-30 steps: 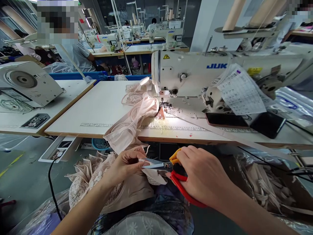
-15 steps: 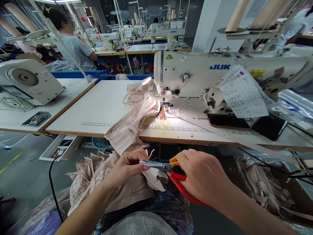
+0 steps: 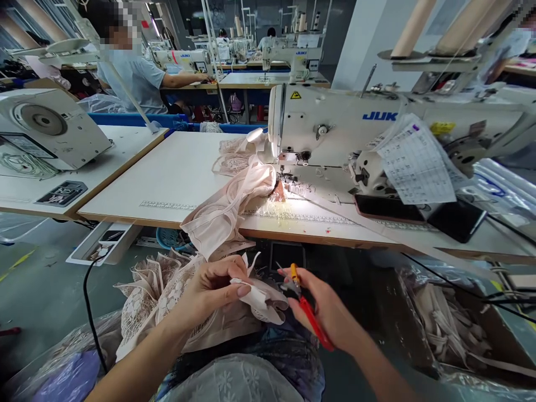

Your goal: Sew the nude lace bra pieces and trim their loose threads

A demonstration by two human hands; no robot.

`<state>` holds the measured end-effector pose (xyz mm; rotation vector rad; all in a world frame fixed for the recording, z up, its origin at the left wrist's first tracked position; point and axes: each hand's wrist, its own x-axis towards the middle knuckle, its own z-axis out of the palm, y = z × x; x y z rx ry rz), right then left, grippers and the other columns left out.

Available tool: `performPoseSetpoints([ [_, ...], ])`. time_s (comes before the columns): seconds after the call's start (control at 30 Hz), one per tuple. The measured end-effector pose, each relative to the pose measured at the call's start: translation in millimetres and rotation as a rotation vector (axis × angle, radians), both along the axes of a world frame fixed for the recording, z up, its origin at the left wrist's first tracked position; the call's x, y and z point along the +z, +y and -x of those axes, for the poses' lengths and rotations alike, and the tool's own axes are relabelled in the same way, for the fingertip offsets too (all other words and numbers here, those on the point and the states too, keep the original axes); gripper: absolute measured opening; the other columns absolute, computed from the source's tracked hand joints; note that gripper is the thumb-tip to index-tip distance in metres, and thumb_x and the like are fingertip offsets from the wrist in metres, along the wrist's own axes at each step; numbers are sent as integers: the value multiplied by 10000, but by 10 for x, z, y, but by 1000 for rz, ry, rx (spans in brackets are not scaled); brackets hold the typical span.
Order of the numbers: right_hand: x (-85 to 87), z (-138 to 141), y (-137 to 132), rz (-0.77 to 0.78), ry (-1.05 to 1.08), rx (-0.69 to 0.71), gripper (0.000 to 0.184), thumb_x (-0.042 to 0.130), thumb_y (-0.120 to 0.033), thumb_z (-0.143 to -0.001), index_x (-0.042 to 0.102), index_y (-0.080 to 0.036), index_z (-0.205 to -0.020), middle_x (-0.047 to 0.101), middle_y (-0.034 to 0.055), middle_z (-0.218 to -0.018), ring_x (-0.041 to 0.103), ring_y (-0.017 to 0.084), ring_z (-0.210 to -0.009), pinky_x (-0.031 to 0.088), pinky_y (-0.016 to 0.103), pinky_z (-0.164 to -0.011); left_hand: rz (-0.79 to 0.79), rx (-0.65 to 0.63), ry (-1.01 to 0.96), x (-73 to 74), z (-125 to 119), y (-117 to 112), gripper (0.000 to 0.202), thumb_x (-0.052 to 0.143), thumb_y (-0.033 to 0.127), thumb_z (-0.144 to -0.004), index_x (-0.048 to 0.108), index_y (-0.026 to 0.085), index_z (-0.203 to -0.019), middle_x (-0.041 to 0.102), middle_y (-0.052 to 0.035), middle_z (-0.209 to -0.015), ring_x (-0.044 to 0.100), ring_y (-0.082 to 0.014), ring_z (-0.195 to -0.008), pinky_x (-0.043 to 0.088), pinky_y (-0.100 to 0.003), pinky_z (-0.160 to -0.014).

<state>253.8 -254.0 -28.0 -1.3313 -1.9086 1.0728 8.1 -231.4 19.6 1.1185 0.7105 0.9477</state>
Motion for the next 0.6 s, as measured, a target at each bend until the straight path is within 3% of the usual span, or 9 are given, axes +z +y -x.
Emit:
performPoseSetpoints([
  [0.07,-395,104,-91,-14,72,-34,411,617,-321,-871,565,-198,-1260,634,142,-1325,647,262,-1152,535,382,-964,2,4,-51,36,58,-64,202,809,328,-786,730,153,-723,542,5,-740,432,-30,-467,314,-160,-388],
  [0.13,-716,204,-151,-10,56,-110,393,637,-330,-832,605,-176,-1192,704,134,-1168,696,256,-1010,564,366,-889,-3,1,-79,72,158,-106,216,809,354,-784,729,159,-736,541,5,-759,423,-23,-443,301,-162,-366],
  [0.23,-931,287,-183,-23,28,-267,224,608,-378,-820,645,-182,-924,727,68,-826,694,235,-728,584,320,-664,-43,-71,47,121,344,-147,315,748,453,-826,714,154,-732,545,0,-727,409,-37,-430,334,-193,-389],
  [0.3,-877,289,-197,-73,39,-359,216,593,-410,-825,614,-195,-819,696,40,-727,670,222,-641,565,297,-580,-203,-91,328,122,408,-197,366,678,521,-863,735,161,-828,584,-25,-709,512,-110,-535,443,-246,-515],
  [0.37,-699,271,-241,-133,30,-400,210,602,-408,-825,592,-201,-788,677,22,-695,659,206,-596,553,273,-554,-466,-26,648,63,355,-277,506,709,590,-800,721,158,-1064,674,-99,-887,618,-249,-831,521,-387,-782],
  [0.43,-455,263,-338,-191,-27,-336,177,623,-374,-824,587,-205,-791,662,8,-673,650,188,-563,542,244,-537,-710,35,868,-59,198,-363,739,789,571,-701,614,143,-1276,644,-182,-1200,545,-377,-1141,411,-555,-1022],
  [0.47,-330,270,-404,-214,-67,-269,155,630,-355,-826,587,-207,-805,660,5,-678,648,182,-558,535,232,-530,-789,22,925,-125,106,-400,734,789,506,-706,583,137,-1306,620,-195,-1260,515,-397,-1199,354,-593,-1070],
  [0.53,-117,303,-546,-273,-151,-174,107,617,-319,-848,590,-216,-848,669,11,-727,651,178,-587,536,224,-552,-859,-44,955,-211,-34,-444,470,683,314,-790,616,149,-1225,679,-156,-1137,587,-342,-1109,347,-565,-1083],
  [0.6,6,344,-643,-359,-229,-204,81,561,-297,-892,591,-226,-916,684,43,-835,678,203,-711,547,243,-619,-871,-92,865,-175,-42,-441,289,568,212,-838,653,167,-1110,712,-103,-978,644,-261,-953,397,-467,-1054],
])
